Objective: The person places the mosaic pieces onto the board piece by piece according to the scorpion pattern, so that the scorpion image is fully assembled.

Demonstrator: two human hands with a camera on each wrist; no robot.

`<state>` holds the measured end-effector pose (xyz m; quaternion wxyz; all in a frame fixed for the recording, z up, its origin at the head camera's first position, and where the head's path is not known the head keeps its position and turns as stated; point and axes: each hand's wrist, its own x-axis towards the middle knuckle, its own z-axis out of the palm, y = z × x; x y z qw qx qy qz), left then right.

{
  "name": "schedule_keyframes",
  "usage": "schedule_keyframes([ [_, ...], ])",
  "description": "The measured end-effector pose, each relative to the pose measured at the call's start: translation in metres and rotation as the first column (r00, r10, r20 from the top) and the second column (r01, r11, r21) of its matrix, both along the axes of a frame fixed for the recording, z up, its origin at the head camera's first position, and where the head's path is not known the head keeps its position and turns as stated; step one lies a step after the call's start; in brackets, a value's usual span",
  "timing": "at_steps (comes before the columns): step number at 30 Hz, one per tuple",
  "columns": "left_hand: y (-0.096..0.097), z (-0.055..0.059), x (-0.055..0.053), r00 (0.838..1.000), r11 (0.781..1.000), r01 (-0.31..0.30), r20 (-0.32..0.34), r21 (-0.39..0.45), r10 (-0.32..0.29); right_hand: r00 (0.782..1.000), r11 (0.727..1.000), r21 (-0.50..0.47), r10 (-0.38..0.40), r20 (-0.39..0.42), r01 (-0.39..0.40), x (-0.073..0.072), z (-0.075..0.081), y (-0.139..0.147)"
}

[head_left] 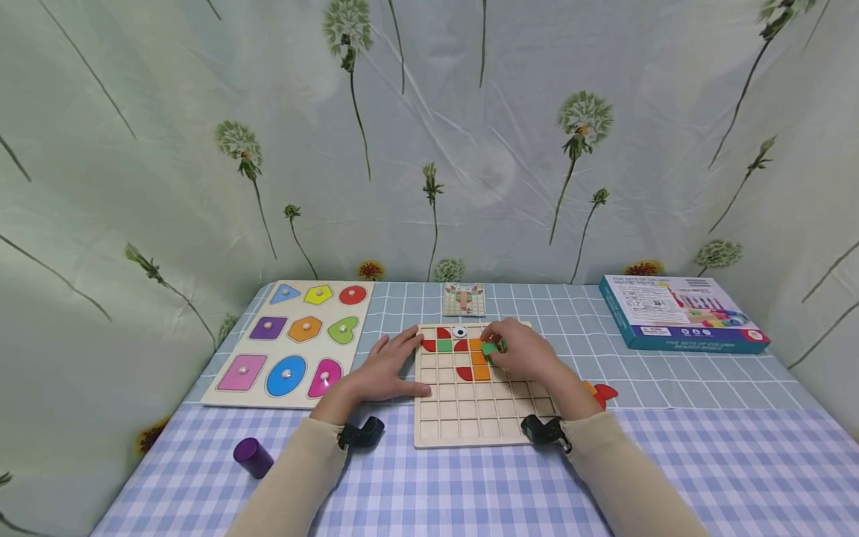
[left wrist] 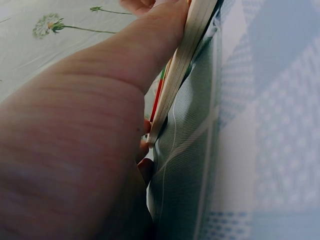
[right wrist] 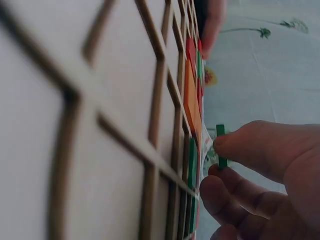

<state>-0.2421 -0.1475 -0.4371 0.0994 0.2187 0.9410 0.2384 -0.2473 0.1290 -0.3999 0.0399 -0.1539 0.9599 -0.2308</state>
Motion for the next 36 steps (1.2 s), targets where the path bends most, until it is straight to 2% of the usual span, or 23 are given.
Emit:
schedule_keyframes([
  [5, -0.001, 0.000, 0.000, 1.000, 1.000, 0.001, 0.004, -0.005, -0.001, 0.999, 0.999, -0.049, 0.022, 0.026, -0.020, 0.001, -0.001, -0.006],
  [17, 0.000, 0.000, 0.000, 1.000, 1.000, 0.007, 0.001, 0.000, -0.007, 0.996, 0.990, -0.112, 0.082, -0.025, -0.084, 0.004, -0.008, -0.015],
  [29, 0.000, 0.000, 0.000, 1.000, 1.000, 0.003, -0.005, -0.010, -0.003, 0.998, 0.995, -0.089, 0.047, -0.045, -0.051, 0.004, -0.014, -0.021],
  [36, 0.000, -0.001, -0.001, 1.000, 1.000, -0.006, 0.006, -0.015, 0.006, 0.996, 0.989, -0.118, 0.086, -0.017, -0.088, 0.005, -0.014, -0.021],
])
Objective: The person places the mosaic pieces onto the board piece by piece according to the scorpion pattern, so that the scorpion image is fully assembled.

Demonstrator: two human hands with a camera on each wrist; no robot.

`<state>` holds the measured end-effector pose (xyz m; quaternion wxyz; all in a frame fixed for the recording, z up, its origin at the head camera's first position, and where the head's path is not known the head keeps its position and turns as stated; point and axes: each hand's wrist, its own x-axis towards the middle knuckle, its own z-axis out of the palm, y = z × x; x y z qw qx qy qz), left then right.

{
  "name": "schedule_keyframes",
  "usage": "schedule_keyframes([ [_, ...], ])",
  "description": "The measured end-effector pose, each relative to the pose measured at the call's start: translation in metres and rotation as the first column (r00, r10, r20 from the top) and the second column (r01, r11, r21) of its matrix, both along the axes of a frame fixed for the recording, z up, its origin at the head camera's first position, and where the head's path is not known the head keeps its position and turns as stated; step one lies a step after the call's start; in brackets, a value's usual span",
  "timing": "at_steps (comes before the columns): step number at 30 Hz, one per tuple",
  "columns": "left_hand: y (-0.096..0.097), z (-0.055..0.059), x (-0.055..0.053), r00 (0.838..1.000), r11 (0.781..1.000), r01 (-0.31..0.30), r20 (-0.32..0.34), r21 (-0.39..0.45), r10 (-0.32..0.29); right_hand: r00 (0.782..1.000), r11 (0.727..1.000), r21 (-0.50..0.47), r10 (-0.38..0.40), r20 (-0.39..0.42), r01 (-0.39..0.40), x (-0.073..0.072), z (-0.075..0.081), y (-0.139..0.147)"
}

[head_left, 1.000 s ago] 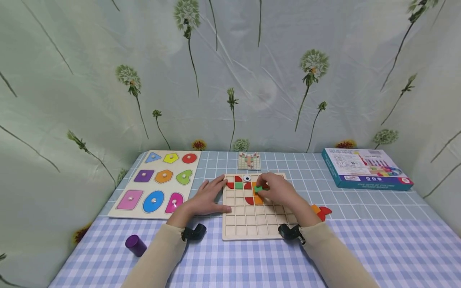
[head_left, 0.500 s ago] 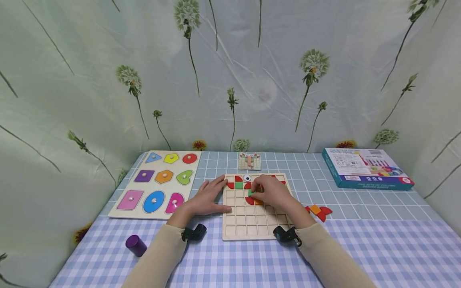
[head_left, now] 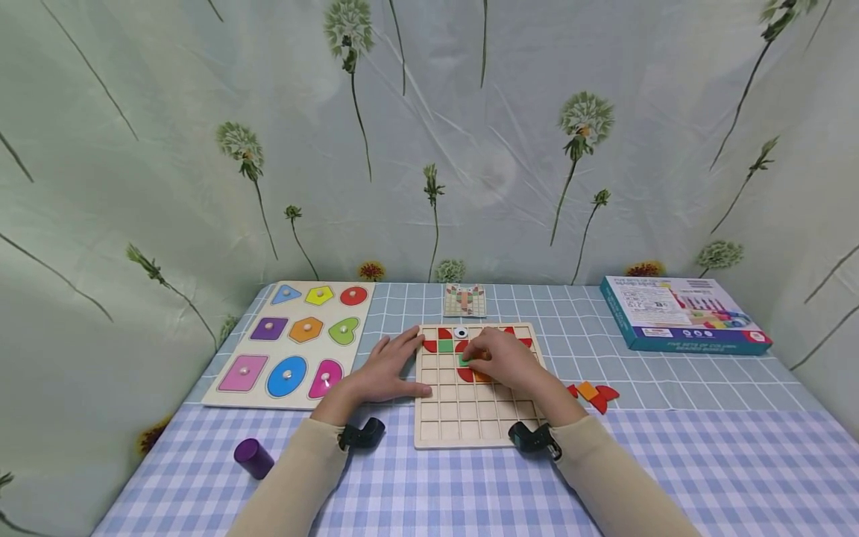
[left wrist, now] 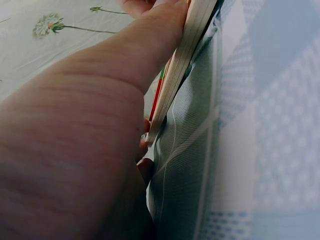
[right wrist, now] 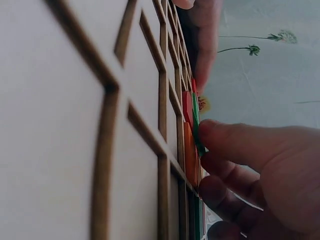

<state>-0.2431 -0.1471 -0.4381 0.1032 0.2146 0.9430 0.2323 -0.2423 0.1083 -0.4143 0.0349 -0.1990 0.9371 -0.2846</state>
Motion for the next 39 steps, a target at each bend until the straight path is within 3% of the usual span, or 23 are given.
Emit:
schedule_keyframes([
  [18, 0.000, -0.004, -0.001, 1.000, 1.000, 0.002, -0.011, -0.008, -0.002, 0.997, 0.995, -0.064, 0.081, 0.005, -0.080, 0.000, 0.004, 0.006],
  [27, 0.000, -0.005, -0.001, 1.000, 1.000, 0.001, -0.020, -0.006, -0.002, 0.995, 0.994, -0.094, 0.043, -0.093, -0.052, 0.000, 0.015, 0.022],
  [39, -0.001, -0.003, -0.002, 1.000, 1.000, 0.007, -0.023, 0.006, -0.007, 0.992, 0.989, -0.126, -0.089, -0.092, 0.077, 0.003, 0.018, 0.061],
])
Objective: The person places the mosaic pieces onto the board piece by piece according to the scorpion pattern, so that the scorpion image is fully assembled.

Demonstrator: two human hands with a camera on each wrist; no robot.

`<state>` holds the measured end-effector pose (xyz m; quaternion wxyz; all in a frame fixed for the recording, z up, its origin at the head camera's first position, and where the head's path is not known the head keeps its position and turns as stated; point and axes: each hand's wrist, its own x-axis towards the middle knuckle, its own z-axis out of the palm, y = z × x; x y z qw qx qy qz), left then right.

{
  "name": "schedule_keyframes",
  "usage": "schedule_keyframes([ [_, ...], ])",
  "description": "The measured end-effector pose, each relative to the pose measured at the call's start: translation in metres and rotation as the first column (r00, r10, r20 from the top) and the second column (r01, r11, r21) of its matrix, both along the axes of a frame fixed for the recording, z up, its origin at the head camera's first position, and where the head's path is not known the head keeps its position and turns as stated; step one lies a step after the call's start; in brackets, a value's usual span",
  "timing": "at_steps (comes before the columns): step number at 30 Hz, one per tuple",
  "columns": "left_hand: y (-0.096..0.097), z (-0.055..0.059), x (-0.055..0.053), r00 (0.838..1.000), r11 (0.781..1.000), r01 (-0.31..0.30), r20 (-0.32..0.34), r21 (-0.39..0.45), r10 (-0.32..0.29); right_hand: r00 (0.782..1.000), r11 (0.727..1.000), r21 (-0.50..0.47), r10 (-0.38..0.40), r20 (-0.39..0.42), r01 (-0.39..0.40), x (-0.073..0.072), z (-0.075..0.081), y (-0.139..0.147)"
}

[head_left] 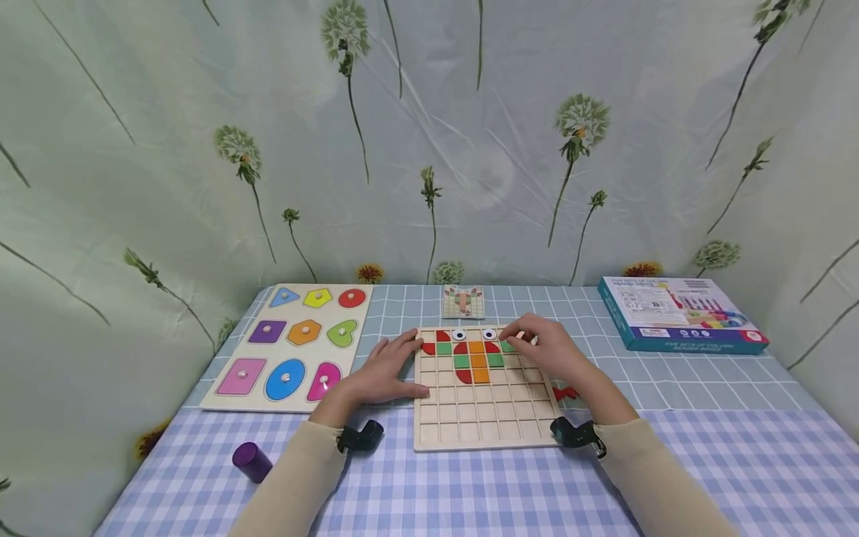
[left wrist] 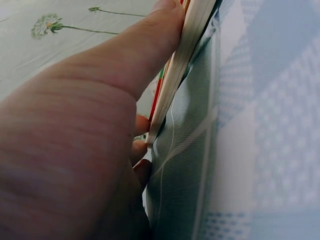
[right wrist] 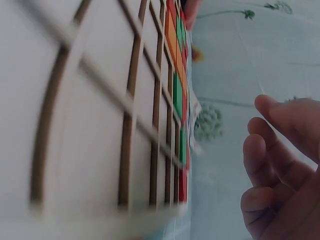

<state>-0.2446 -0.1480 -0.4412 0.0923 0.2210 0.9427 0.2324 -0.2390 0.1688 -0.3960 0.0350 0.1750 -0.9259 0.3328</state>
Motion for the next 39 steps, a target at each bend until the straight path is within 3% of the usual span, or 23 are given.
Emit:
schedule_keyframes([
  [5, 0.000, -0.001, 0.000, 1.000, 1.000, 0.001, -0.001, -0.002, -0.001, 0.997, 0.998, 0.021, -0.055, 0.056, 0.054, 0.002, 0.001, 0.019],
  [10, 0.000, -0.001, 0.000, 1.000, 1.000, 0.005, -0.009, 0.000, -0.005, 0.991, 0.997, 0.051, -0.060, 0.117, 0.054, 0.004, 0.003, 0.034],
  [22, 0.000, -0.001, 0.000, 1.000, 1.000, 0.005, -0.016, 0.003, -0.005, 0.963, 0.992, 0.102, 0.047, 0.264, -0.077, 0.007, 0.007, 0.070],
  [26, 0.000, -0.001, 0.000, 1.000, 1.000, -0.001, -0.018, -0.002, 0.001, 0.947, 0.986, 0.106, 0.087, 0.309, -0.125, 0.006, 0.006, 0.080],
  [32, 0.000, -0.001, 0.001, 1.000, 1.000, -0.004, -0.016, -0.003, 0.004, 0.913, 0.982, 0.122, 0.082, 0.399, -0.142, 0.005, 0.002, 0.095],
  [39, 0.001, -0.001, 0.001, 1.000, 1.000, -0.011, -0.017, -0.002, 0.011, 0.885, 0.975, 0.114, 0.122, 0.450, -0.193, 0.006, -0.001, 0.113],
])
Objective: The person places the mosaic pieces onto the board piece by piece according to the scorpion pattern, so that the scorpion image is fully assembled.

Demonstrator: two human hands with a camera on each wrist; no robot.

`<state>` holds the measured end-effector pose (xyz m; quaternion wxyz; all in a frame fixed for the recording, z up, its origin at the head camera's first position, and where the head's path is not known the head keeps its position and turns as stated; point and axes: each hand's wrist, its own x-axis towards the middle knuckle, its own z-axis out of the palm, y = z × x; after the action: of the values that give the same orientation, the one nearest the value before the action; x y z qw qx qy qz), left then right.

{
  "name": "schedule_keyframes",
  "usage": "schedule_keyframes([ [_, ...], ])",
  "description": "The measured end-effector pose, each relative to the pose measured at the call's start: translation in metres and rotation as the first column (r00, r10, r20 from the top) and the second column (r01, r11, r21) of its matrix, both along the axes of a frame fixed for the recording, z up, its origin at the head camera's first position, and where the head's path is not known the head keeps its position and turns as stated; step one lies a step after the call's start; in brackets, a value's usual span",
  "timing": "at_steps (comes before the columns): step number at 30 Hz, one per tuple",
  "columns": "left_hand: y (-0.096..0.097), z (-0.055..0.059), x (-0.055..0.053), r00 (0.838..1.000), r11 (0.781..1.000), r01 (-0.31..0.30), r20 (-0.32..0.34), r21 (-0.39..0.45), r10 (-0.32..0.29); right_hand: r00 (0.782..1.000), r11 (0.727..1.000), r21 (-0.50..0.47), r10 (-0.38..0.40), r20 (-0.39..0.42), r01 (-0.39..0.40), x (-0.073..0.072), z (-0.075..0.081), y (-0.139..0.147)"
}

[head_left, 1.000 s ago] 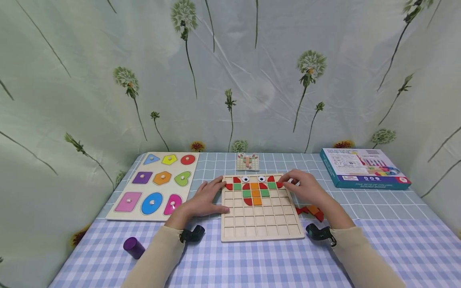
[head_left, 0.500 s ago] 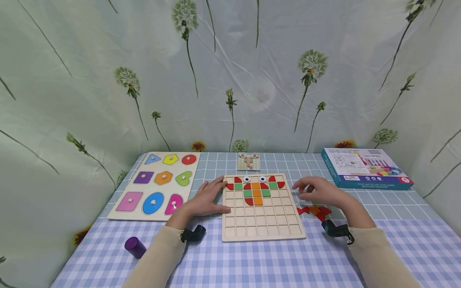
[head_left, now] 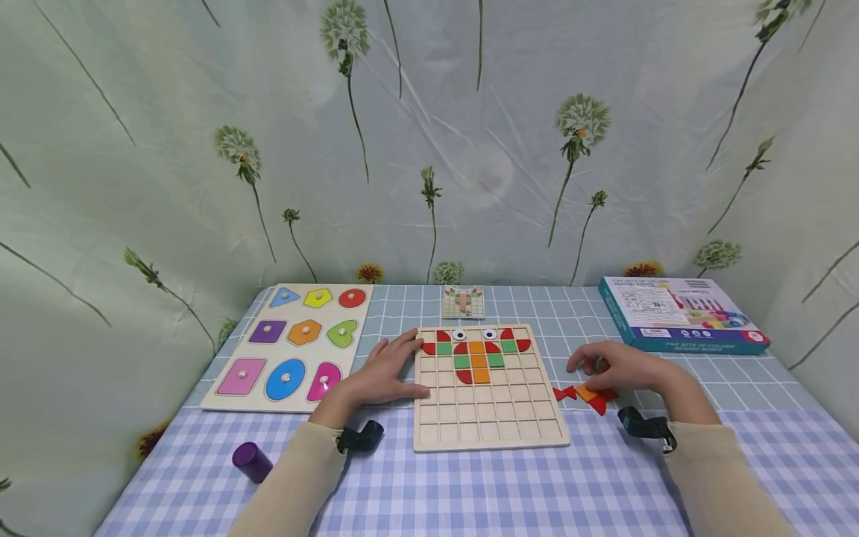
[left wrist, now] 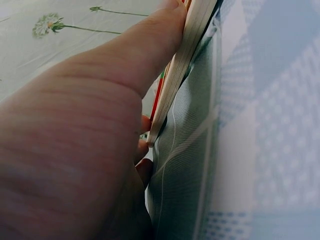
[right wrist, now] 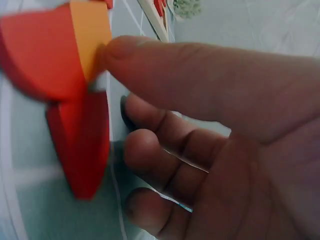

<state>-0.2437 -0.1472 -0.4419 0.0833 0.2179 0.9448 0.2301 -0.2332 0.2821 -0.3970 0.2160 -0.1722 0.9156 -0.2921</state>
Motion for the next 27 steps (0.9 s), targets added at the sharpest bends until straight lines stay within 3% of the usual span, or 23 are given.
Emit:
schedule_keyframes([
  [11, 0.000, 0.000, 0.000, 1.000, 1.000, 0.000, -0.002, 0.002, 0.000, 0.997, 0.998, -0.029, 0.055, 0.062, -0.053, 0.001, -0.002, 0.023],
  [17, 0.000, 0.000, 0.000, 1.000, 1.000, 0.006, 0.002, 0.004, -0.006, 0.994, 1.000, -0.018, 0.025, 0.108, -0.023, 0.003, -0.002, 0.025],
  [27, 0.000, -0.001, -0.001, 1.000, 1.000, 0.011, 0.004, -0.006, -0.011, 0.999, 1.000, 0.004, 0.003, 0.036, -0.003, -0.003, -0.005, 0.021],
])
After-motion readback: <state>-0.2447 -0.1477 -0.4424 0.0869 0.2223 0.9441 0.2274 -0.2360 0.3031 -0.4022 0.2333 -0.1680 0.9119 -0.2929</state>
